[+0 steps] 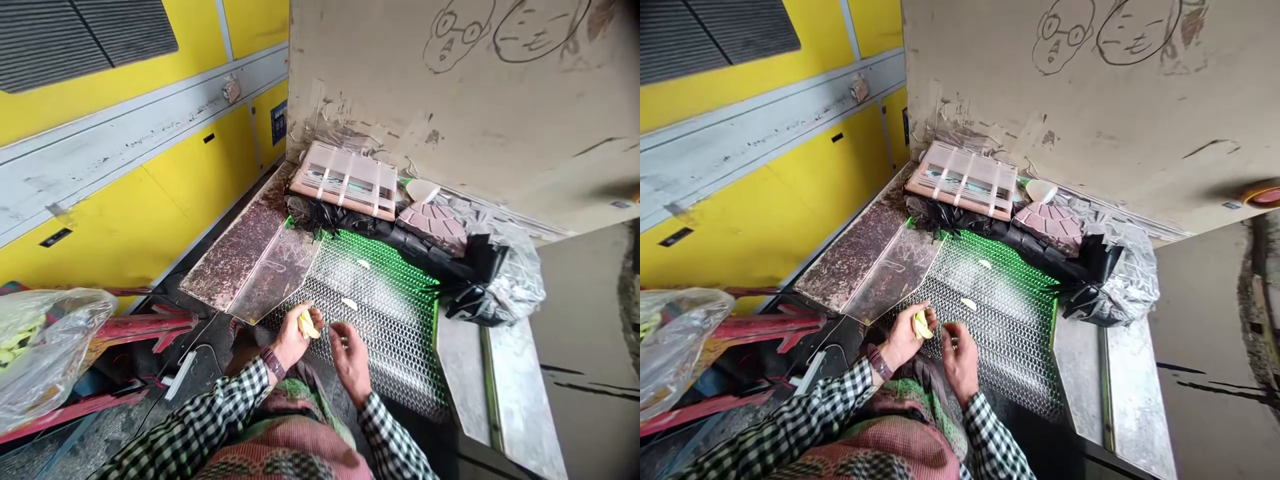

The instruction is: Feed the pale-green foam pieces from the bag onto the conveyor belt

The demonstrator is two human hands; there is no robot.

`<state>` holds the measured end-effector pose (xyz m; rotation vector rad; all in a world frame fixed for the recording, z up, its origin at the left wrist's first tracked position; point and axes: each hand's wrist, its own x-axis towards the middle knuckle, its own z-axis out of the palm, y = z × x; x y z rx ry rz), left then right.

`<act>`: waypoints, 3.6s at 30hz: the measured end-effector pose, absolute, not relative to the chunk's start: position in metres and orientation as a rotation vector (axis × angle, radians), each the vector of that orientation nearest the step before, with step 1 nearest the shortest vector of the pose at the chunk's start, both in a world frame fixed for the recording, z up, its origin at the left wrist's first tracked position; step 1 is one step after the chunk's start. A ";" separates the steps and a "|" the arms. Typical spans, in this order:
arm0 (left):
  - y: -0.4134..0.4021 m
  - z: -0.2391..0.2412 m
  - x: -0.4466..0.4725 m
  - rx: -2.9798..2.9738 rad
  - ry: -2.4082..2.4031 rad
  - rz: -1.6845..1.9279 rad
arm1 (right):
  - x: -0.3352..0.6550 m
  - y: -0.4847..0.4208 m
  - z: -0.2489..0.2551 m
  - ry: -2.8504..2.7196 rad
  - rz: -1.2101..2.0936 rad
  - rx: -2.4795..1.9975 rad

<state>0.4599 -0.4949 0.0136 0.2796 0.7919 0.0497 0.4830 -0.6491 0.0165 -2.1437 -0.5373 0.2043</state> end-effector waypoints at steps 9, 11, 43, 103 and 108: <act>-0.496 -0.002 0.462 0.317 0.733 0.135 | 0.475 -0.633 0.011 -0.260 0.364 -1.990; -0.491 -0.003 0.460 0.312 0.750 0.147 | 0.484 -0.647 0.007 -0.301 0.329 -2.125; -0.509 -0.004 0.460 0.286 0.629 -0.101 | 0.525 -0.675 -0.006 -0.699 -0.090 -2.567; -0.507 0.018 0.471 0.274 0.644 -0.086 | 0.496 -0.627 0.014 -0.540 0.312 -2.158; -0.508 0.005 0.461 0.256 0.663 -0.035 | 0.516 -0.641 -0.004 -0.390 0.205 -2.214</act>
